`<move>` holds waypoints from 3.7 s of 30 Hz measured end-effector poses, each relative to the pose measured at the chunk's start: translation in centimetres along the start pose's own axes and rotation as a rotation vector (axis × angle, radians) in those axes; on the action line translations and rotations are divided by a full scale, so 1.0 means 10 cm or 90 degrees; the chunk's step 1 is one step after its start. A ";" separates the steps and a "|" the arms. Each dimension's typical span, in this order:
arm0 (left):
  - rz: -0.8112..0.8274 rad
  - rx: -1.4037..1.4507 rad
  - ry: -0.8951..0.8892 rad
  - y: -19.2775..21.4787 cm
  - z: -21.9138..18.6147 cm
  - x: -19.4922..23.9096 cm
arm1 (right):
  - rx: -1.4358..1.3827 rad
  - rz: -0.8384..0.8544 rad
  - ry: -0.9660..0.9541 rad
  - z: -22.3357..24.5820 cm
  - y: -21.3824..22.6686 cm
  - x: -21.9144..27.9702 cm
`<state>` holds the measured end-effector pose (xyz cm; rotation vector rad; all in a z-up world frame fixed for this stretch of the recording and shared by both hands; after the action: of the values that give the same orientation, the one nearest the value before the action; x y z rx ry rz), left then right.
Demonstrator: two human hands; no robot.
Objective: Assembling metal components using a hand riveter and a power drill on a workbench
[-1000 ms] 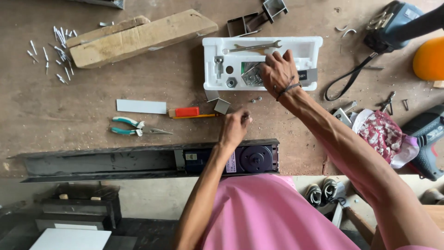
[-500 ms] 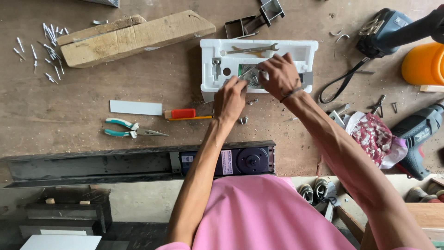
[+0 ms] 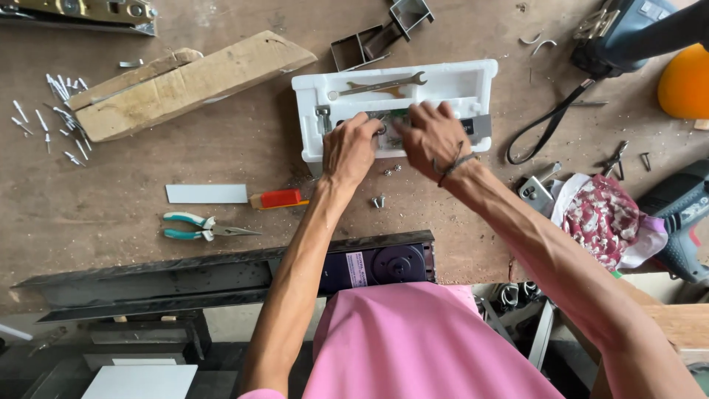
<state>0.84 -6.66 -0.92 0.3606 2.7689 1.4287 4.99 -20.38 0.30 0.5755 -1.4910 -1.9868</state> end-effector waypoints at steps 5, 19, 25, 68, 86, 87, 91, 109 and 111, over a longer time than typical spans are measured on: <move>0.040 -0.043 -0.074 0.09 -0.14 -0.06 | -0.027 -0.040 -0.087 -0.34 0.11 0.04; 0.099 -0.062 -0.233 -0.24 0.06 -0.17 | -0.323 -0.128 -0.297 -0.62 0.66 1.22; 0.134 -0.172 -0.287 -0.41 0.01 -0.12 | -0.343 -0.165 -0.405 -0.62 0.77 1.86; -0.028 0.588 0.117 -0.36 -0.96 0.75 | -0.825 -0.069 -0.620 0.16 0.49 1.73; -0.091 1.077 0.337 -0.90 -0.66 1.49 | -0.725 -0.025 -0.349 0.57 0.65 1.40; -0.077 1.111 0.360 -0.93 -0.67 1.52 | -0.737 -0.029 -0.323 0.60 0.67 1.39; -0.024 1.182 0.397 -0.89 -0.76 1.52 | -0.724 -0.032 -0.281 0.55 0.56 1.40; -0.064 -0.155 0.074 0.04 -0.29 0.27 | -0.603 -0.174 -0.355 0.15 0.73 1.38; -0.085 -0.086 0.066 0.11 -0.21 0.21 | -0.608 -0.186 -0.362 0.11 0.70 1.40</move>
<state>-1.23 -7.32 1.40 0.1000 2.6942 1.6321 -4.70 -30.52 7.40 -0.2198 -0.5390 -2.9066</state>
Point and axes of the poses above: each hand's wrist, its own x-axis away from the middle knuckle, its own y-axis out of the back of the hand, z = x × y, the point moved 7 cm from there along -x, towards the middle knuckle, and after that the axes turned 11 degrees about -y, right-handed, at the moved point
